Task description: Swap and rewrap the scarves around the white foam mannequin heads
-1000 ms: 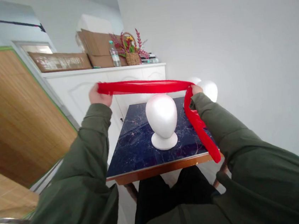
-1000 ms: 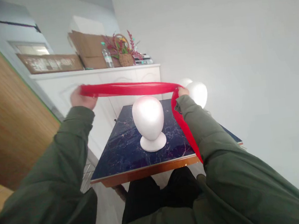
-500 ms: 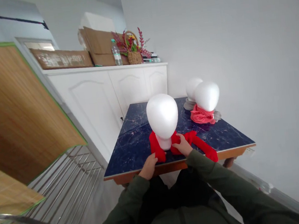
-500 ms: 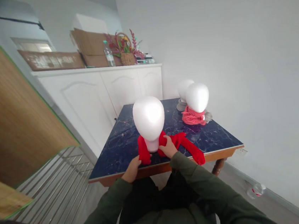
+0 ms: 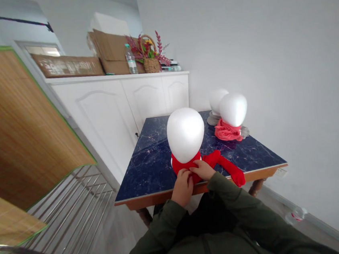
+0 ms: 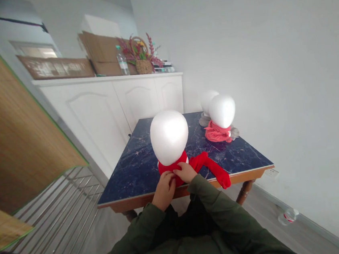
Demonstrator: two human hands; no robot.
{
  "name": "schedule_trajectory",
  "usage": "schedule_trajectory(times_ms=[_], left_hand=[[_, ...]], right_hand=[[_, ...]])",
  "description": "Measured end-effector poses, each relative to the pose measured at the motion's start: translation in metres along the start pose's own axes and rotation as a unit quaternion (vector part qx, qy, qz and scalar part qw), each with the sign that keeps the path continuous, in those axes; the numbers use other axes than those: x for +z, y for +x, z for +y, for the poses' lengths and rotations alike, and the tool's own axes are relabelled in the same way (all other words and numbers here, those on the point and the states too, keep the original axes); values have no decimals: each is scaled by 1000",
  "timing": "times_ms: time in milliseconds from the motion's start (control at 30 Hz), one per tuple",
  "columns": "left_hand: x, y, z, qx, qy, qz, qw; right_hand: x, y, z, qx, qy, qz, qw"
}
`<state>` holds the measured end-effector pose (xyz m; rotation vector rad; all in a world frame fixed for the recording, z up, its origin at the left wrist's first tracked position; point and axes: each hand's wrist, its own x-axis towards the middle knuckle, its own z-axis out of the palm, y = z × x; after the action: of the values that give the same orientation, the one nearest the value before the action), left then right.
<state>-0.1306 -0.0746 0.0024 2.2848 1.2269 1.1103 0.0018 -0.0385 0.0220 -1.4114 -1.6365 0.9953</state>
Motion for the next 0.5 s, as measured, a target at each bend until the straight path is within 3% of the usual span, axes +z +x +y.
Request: schedule_trajectory(times_ms=[67,133,233,300,400,500], left_hand=[[0,6,-7,-73,-53,44,995],[-1,14,-12,-139,-103,41,984],[-4,26,-15,-213,-162,-14,963],[-6,31,-15,-235,-207,-58,948],[-4,33,-18,-251,-305,-80,915],[-2,32,-26,-303,-389,-25,870]], right_hand=[[2,0,-1,40,150,-2,988],[2,-3,-6,88,316,-42,944],[-3,-9,-15,112,477,-127,863],[-7,-11,-17,113,517,-160,833],[-11,-12,-15,131,528,-173,821],[-16,-13,-8,151,492,-131,847]])
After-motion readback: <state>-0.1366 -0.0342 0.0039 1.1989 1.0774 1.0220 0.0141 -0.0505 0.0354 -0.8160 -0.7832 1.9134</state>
